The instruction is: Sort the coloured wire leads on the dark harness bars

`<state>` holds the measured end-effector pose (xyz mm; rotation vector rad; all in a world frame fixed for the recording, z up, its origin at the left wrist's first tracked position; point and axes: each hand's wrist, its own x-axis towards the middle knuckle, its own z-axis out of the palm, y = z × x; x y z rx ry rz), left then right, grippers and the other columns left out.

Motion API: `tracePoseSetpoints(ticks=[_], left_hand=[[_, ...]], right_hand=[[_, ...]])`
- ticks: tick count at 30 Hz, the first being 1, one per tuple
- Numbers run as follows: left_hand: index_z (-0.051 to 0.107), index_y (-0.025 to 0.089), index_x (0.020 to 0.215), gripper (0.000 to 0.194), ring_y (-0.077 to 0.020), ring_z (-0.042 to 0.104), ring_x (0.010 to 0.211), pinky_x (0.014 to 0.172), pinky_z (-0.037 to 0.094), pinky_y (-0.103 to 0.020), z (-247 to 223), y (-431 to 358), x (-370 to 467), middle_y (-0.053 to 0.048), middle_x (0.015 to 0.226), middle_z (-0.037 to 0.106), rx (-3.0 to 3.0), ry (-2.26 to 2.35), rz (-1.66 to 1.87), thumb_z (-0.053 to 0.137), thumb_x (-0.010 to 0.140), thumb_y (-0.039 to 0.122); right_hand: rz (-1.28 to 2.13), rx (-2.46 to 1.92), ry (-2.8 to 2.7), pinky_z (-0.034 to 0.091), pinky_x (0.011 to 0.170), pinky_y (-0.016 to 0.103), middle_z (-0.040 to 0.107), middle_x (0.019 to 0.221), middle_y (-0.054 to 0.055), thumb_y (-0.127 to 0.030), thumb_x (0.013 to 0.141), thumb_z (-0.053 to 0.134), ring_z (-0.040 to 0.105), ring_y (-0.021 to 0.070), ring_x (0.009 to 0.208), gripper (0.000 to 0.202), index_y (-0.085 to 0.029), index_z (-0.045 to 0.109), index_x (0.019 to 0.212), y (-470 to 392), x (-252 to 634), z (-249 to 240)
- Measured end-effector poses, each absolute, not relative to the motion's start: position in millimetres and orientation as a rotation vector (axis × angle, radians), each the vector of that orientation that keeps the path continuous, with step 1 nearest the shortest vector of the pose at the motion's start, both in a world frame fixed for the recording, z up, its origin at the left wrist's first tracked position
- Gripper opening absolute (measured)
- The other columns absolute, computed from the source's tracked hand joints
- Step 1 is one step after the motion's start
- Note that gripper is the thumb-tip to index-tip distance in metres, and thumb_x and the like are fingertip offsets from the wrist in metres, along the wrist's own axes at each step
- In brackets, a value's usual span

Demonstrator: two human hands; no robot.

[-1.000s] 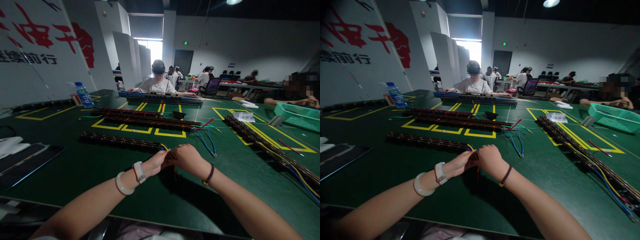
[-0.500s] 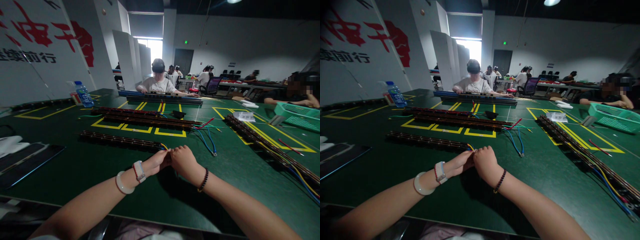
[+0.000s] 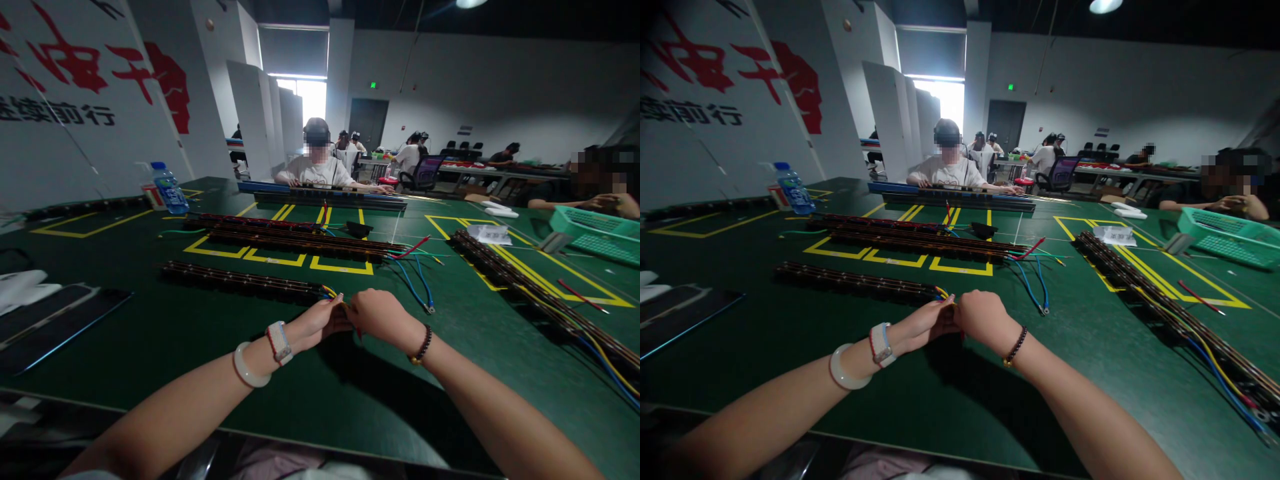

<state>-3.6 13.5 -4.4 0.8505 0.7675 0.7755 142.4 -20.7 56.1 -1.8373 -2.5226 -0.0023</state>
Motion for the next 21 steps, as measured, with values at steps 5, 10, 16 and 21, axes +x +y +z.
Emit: tracePoseSetpoints(ticks=[5,10,16,21], left_hand=[[0.055,0.007,0.098,0.025,-0.0176,0.065,0.080,0.080,0.049,-0.034,-2.5,11.1,-2.0,-0.014,0.092,0.065,0.910,0.741,0.778,0.043,0.093,0.028],[0.052,0.008,0.089,0.025,-0.0195,0.065,0.079,0.080,0.048,-0.035,2.4,8.6,-2.2,-0.016,0.086,0.065,0.896,0.722,0.768,0.037,0.094,0.028],[0.053,0.005,0.082,0.037,-0.0214,0.065,0.080,0.080,0.046,-0.033,6.7,9.3,-4.2,-0.019,0.087,0.064,0.862,0.768,0.706,0.031,0.095,0.032],[0.054,0.005,0.080,0.039,-0.0201,0.065,0.077,0.080,0.045,-0.033,8.1,9.4,-3.8,-0.018,0.085,0.064,0.833,0.766,0.704,0.029,0.096,0.030]], right_hand=[[-0.017,-1.895,-2.462,0.046,0.075,0.030,0.059,0.088,0.015,-0.039,0.091,0.039,0.061,0.0221,0.085,0.039,-0.011,0.066,0.095,-9.8,158.1,60.8],[-0.094,-1.974,-2.342,0.047,0.078,0.032,0.058,0.092,0.015,-0.043,0.090,0.043,0.060,0.0235,0.088,0.038,-0.013,0.066,0.099,13.1,173.7,55.0],[-0.071,-1.928,-2.240,0.046,0.077,0.028,0.059,0.090,0.011,-0.045,0.089,0.047,0.060,0.0215,0.089,0.036,-0.016,0.065,0.097,42.8,178.8,29.4],[-0.075,-1.937,-2.226,0.045,0.074,0.026,0.059,0.091,0.012,-0.047,0.089,0.047,0.060,0.0213,0.088,0.037,-0.015,0.063,0.097,50.2,173.5,14.5]])
